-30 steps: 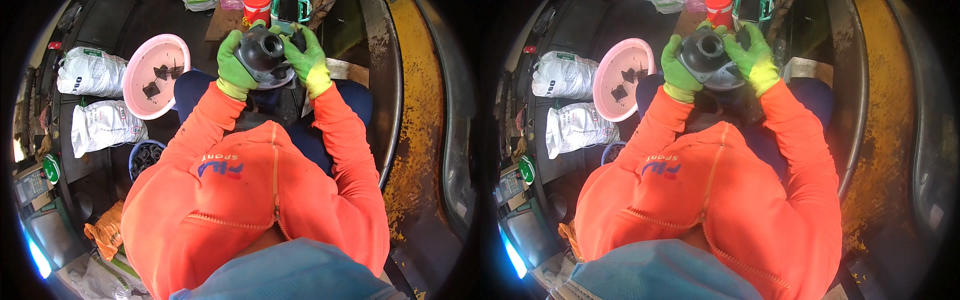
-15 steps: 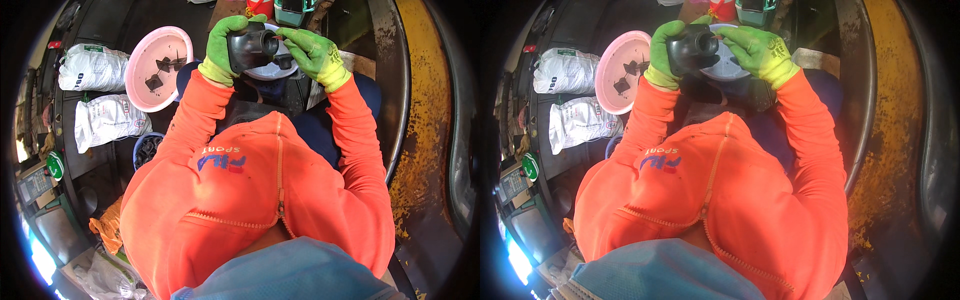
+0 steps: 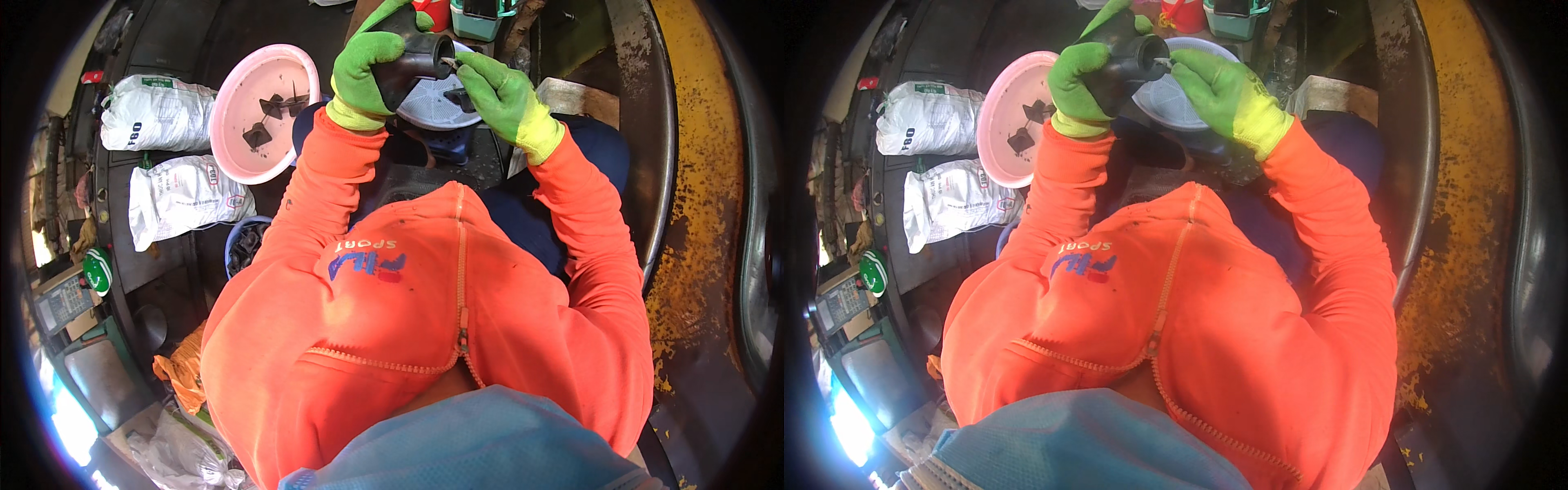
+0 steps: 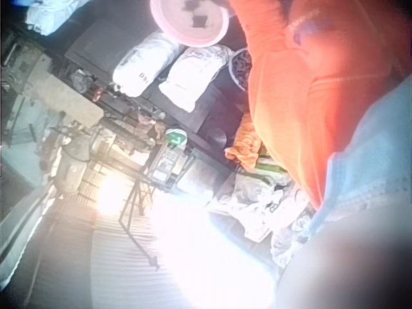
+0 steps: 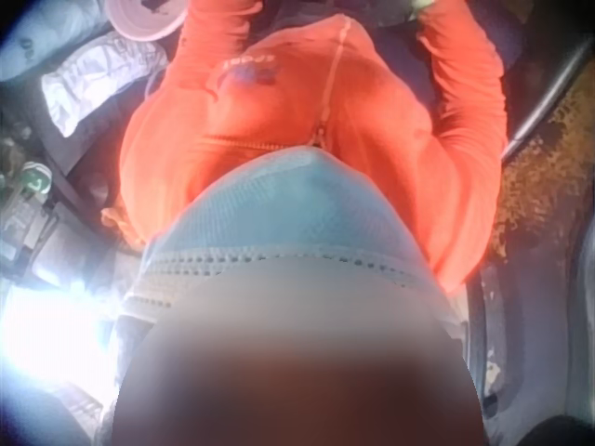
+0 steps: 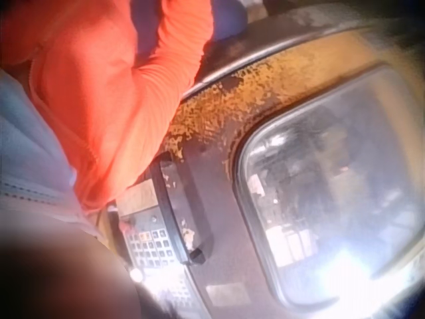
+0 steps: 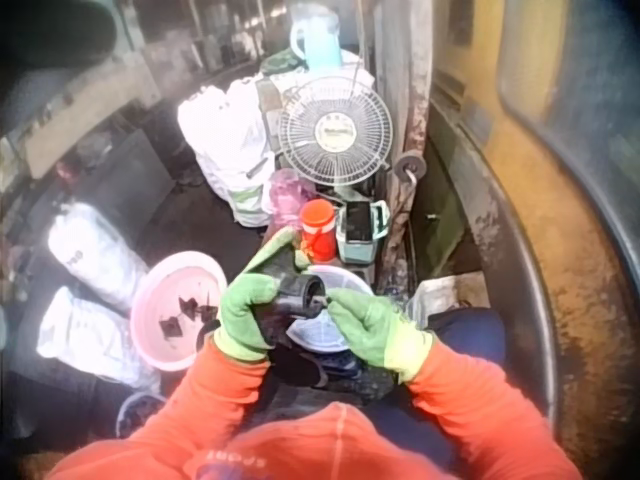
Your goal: The person sits on the floor and repeatedly picks up dark metal parts from a blue basin, inspects them, and places them into a pink basin. The person also handles a larger metal component and places it on a nearby machine.
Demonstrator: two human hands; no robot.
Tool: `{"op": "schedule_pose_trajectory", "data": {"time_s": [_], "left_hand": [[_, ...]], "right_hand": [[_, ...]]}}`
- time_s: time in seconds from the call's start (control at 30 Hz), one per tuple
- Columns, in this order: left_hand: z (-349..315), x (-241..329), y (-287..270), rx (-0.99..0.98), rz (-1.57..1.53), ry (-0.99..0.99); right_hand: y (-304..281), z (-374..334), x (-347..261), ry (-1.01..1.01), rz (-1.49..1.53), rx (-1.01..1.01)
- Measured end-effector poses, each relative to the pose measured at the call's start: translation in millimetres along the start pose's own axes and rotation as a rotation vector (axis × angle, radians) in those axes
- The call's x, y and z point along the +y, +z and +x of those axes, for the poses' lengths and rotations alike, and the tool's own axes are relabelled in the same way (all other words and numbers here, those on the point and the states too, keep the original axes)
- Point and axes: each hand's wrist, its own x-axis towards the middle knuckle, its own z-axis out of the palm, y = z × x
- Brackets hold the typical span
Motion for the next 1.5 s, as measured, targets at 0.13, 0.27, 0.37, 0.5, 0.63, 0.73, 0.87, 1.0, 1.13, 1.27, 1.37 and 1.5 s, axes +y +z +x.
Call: {"op": "schedule_pose_trajectory", "data": {"time_s": [0.13,0.27,0.37,0.5,0.63,0.73,0.87,1.0,1.13,1.27,1.37,1.5], "left_hand": [[3.4,-5.5,6.0,-0.066,0.067,0.12],[14.9,-11.8,5.3,-0.222,0.173,0.329],[18.3,-15.6,2.2,-0.263,0.485,0.543],[23.9,-9.8,-5.4,-0.341,0.895,0.832],[30.2,4.1,-16.2,-0.504,1.285,1.123],[30.7,8.1,-20.4,-0.51,1.405,1.187],[27.4,-1.0,-16.3,-0.348,1.157,1.115],[20.6,-14.7,-9.6,-0.489,1.291,1.089],[5.1,-25.6,-6.4,-0.538,0.693,0.616],[-18.2,-44.7,-3.7,-0.057,0.017,-0.23],[-19.0,-53.6,-6.6,-0.007,-0.062,-0.189],[-5.3,-44.2,-16.4,0.004,-0.122,-0.053]], "right_hand": [[2.6,-3.0,0.5,-0.034,-0.02,0.03],[4.5,-3.3,-2.7,0.041,0.169,-0.037],[4.8,-2.8,-14.0,0.072,0.242,-0.101],[-3.9,-10.5,-36.0,0.401,0.676,-0.149],[-16.2,-11.1,-45.2,0.611,1.137,-0.312],[-20.8,-1.3,-39.1,0.777,1.301,-0.357],[-29.4,12.1,-27.6,0.517,0.835,-0.091],[-28.4,14.1,-20.3,0.415,0.7,-0.125],[-33.3,21.7,-10.3,-0.211,0.173,0.113],[-38.0,20.5,-1.0,-0.571,-0.427,-0.101],[-35.7,22.2,0.8,-0.364,-0.118,-0.099],[-33.0,21.6,-4.9,-0.039,0.004,0.018]]}}
